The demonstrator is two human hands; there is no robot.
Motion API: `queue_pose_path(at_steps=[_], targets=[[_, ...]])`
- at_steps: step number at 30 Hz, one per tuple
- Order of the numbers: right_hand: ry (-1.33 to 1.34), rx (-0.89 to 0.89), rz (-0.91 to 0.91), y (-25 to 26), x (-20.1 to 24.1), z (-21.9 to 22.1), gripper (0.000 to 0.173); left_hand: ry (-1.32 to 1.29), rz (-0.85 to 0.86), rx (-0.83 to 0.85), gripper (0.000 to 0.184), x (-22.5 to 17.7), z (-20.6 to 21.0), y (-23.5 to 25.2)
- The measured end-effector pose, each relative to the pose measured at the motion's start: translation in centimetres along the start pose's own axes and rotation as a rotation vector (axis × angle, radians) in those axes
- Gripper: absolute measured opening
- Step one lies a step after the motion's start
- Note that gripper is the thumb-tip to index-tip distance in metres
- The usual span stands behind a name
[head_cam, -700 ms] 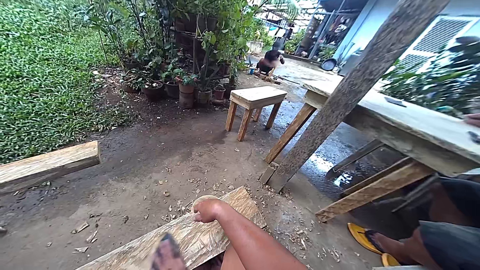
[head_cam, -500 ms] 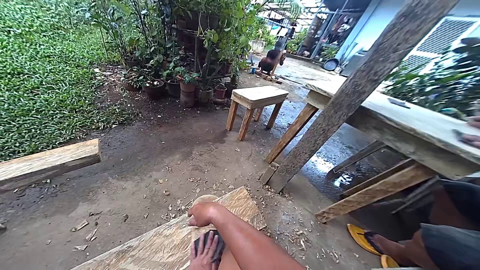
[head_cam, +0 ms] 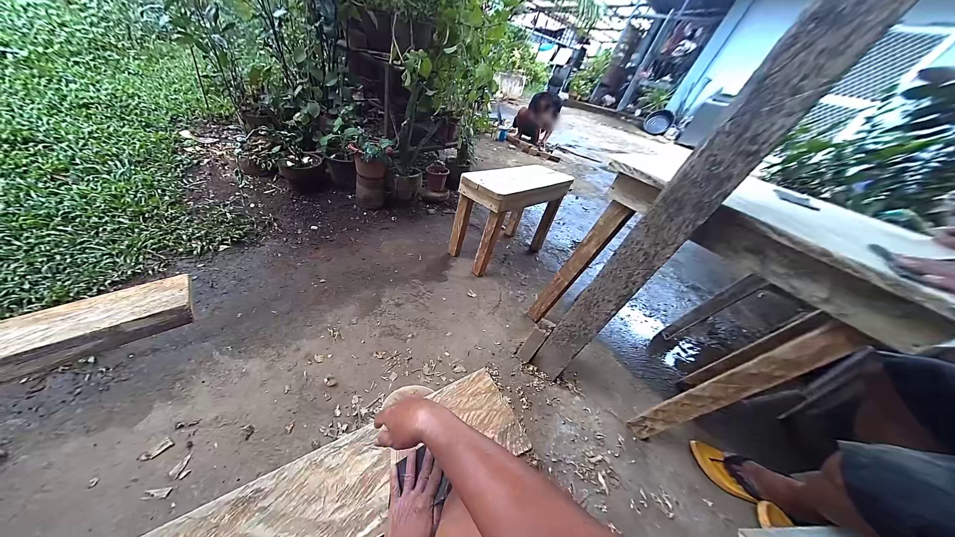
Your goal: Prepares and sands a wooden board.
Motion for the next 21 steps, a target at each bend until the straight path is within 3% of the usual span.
queue_pose_path(at_steps=[2,3,7,9,11,14,16,18,19,21], targets=[[0.002,0.003,-0.011,0.0,0.4,0.1,0.050,0.035,-0.022,-0.038,0.052,2.5,0.2,-0.4],[0.008,-0.005,-0.015,-0.1,0.2,0.2,0.049,0.051,-0.112,-0.111,0.054,5.3,-0.3,-0.8],[0.044,-0.011,0.021,-0.7,-2.0,0.6,0.050,-0.018,-0.685,-0.296,0.058,17.1,-5.4,-3.9],[0.054,-0.010,0.050,-0.7,-3.1,0.5,0.051,-0.066,-0.847,-0.332,0.059,17.9,-6.5,-4.3],[0.058,-0.023,0.063,-0.5,-3.4,0.3,0.050,-0.014,-0.734,-0.262,0.060,13.5,-5.4,-2.4],[0.050,-0.028,0.042,-0.3,-2.4,0.1,0.049,0.028,-0.211,-0.186,0.056,3.7,-1.8,0.4],[0.037,-0.017,0.020,0.0,-1.5,0.1,0.049,0.027,0.006,-0.072,0.054,0.3,-0.1,1.1],[0.039,-0.013,-0.004,0.0,-1.2,0.1,0.049,0.036,0.011,-0.080,0.053,2.0,0.2,0.9],[0.045,-0.020,-0.009,-0.1,-1.3,0.2,0.049,0.064,-0.047,-0.165,0.052,4.5,-0.2,0.6],[0.062,-0.020,0.005,-0.4,-2.0,0.3,0.049,0.107,-0.304,-0.273,0.054,10.7,-2.3,-0.5]])
Point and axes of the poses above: each hand's wrist, its own y-axis towards the middle knuckle, its own z-axis out of the palm, x = y × z, the point moved 6 cm from there along y, towards the middle knuckle, and after that the axes turned 6 degrees about -y, right-handed, at the moved point
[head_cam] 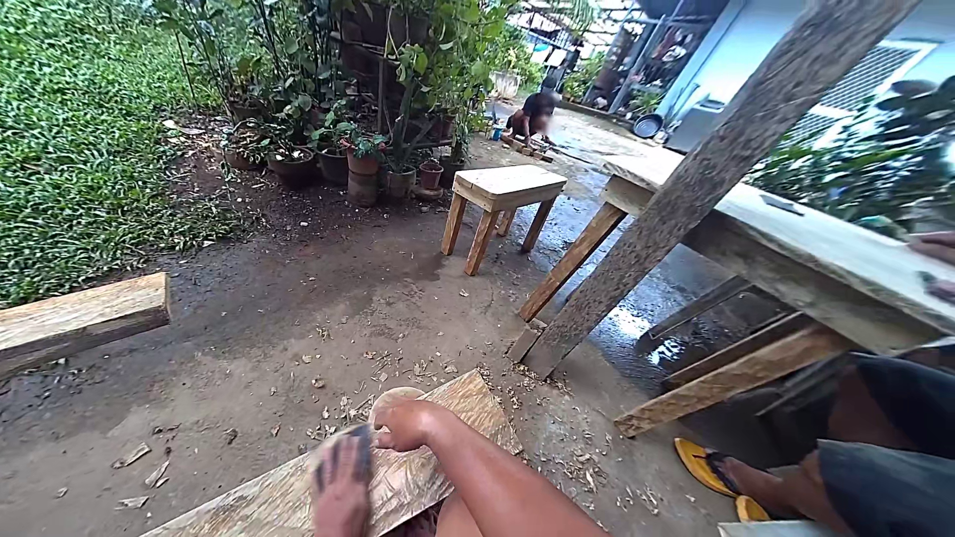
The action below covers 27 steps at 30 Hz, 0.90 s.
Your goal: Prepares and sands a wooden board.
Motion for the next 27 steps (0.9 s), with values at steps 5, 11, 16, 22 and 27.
queue_pose_path(at_steps=[5,11,16,22,27], targets=[[0.028,0.000,0.041,-0.6,-2.1,-0.2,0.050,-0.056,-0.712,-0.075,0.061,9.5,-4.3,0.0],[-0.006,-0.010,0.014,-0.2,0.1,-0.7,0.049,-0.114,0.163,0.133,0.052,-8.9,-0.2,-1.3],[-0.024,-0.002,-0.027,-0.1,1.5,-0.3,0.049,-0.052,0.221,0.063,0.053,-4.5,1.1,-2.0],[0.004,0.012,0.025,-1.0,-1.0,-0.3,0.050,-0.062,-0.546,-0.057,0.058,8.9,-3.3,0.0],[-0.018,-0.005,0.001,-0.3,0.3,-0.6,0.048,-0.088,-0.101,0.085,0.058,-4.1,-1.5,-0.8]])
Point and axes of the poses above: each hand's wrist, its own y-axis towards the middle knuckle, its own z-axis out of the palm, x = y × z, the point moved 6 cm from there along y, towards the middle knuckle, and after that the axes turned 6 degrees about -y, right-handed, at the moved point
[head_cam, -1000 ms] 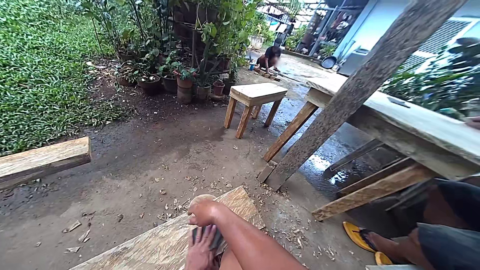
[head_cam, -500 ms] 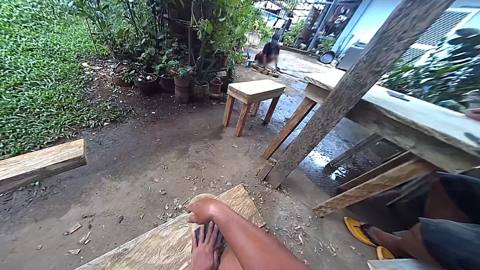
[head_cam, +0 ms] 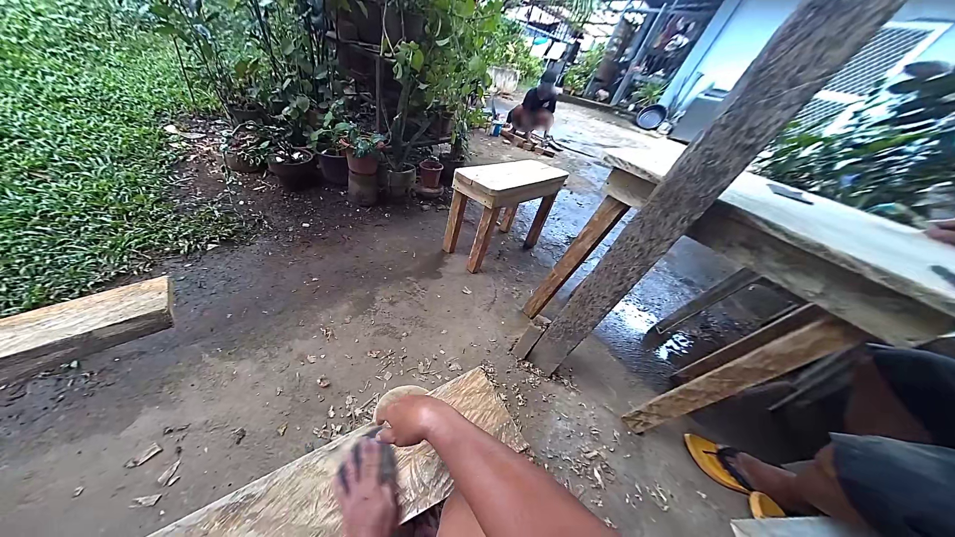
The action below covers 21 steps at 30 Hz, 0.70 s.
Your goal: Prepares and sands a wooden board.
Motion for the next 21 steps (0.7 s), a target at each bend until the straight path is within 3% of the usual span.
queue_pose_path(at_steps=[3,6,8,11,14,16,18,20,21], targets=[[-0.012,0.010,-0.030,0.7,1.5,-0.1,0.049,-0.016,0.415,0.165,0.052,-5.9,2.6,-2.5],[-0.012,0.016,-0.041,0.8,1.9,0.1,0.049,0.029,0.451,0.058,0.052,-2.5,3.2,-2.3],[-0.013,0.014,-0.041,0.7,1.3,0.3,0.048,0.094,0.258,-0.060,0.054,2.8,2.1,-0.5],[0.004,0.015,-0.022,0.5,0.0,0.4,0.049,0.073,-0.195,-0.088,0.056,10.1,-2.0,1.6],[0.006,0.019,-0.005,0.1,-0.5,0.1,0.049,-0.015,-0.490,-0.120,0.058,11.7,-3.8,2.0],[-0.009,0.022,-0.008,0.3,-0.2,-0.1,0.049,-0.003,-0.352,-0.077,0.058,6.9,-2.5,1.7],[-0.010,0.019,-0.022,0.8,0.5,-0.1,0.049,-0.018,0.022,-0.053,0.053,-0.3,-0.4,0.2],[-0.011,0.017,-0.035,1.3,1.5,-0.2,0.050,-0.037,0.337,0.112,0.047,-5.7,1.7,-1.8],[-0.014,0.017,-0.045,1.4,1.9,-0.2,0.050,-0.048,0.399,0.239,0.045,-6.8,2.4,-2.6]])
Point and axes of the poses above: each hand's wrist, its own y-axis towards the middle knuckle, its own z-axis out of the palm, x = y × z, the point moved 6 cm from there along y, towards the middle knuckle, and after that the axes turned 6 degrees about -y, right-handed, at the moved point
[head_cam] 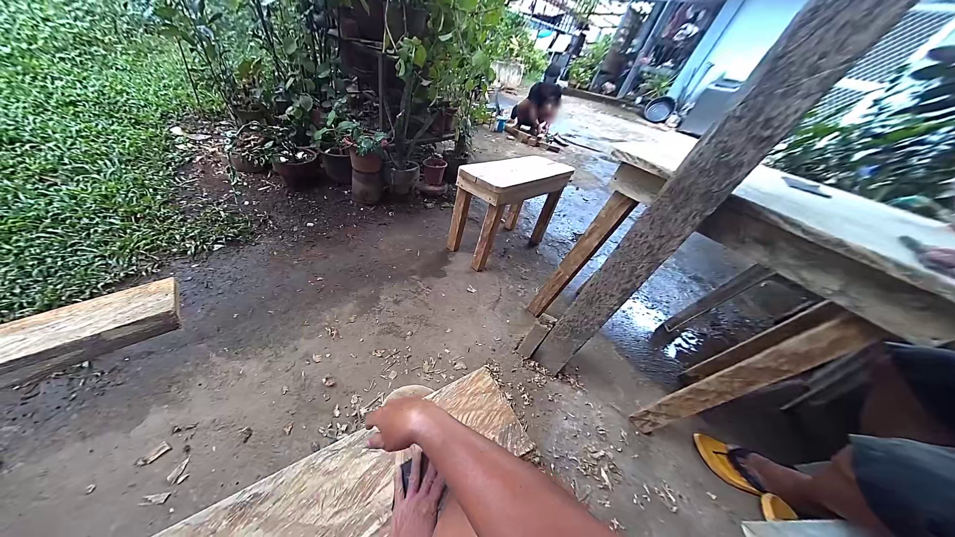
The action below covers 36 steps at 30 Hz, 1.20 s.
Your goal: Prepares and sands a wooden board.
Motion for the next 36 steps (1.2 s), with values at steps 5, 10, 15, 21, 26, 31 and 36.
queue_pose_path(at_steps=[5,10,15,21,26,31,36], targets=[[0.001,0.007,-0.007,-0.4,-0.1,0.4,0.050,0.165,-0.119,-0.259,0.053,8.5,-0.8,-1.5],[0.005,0.006,0.024,-1.3,-1.3,0.1,0.049,0.040,-0.734,-0.369,0.056,17.3,-6.2,-3.5],[0.002,-0.001,0.014,-0.5,-0.1,0.0,0.050,0.028,-0.338,-0.213,0.049,6.0,-3.4,-0.2],[-0.023,0.020,-0.014,-0.4,1.3,0.1,0.049,0.084,0.002,-0.089,0.047,3.1,0.2,-0.9],[0.007,0.001,0.013,-1.0,-0.9,0.4,0.049,0.087,-0.555,-0.312,0.055,15.9,-4.8,-2.8],[-0.003,0.008,0.023,-0.9,-0.9,0.2,0.050,-0.001,-0.667,-0.321,0.055,12.1,-5.7,-1.9],[-0.013,-0.003,-0.003,0.0,1.2,0.0,0.050,-0.013,0.025,0.024,0.042,-0.7,-0.3,-0.3]])
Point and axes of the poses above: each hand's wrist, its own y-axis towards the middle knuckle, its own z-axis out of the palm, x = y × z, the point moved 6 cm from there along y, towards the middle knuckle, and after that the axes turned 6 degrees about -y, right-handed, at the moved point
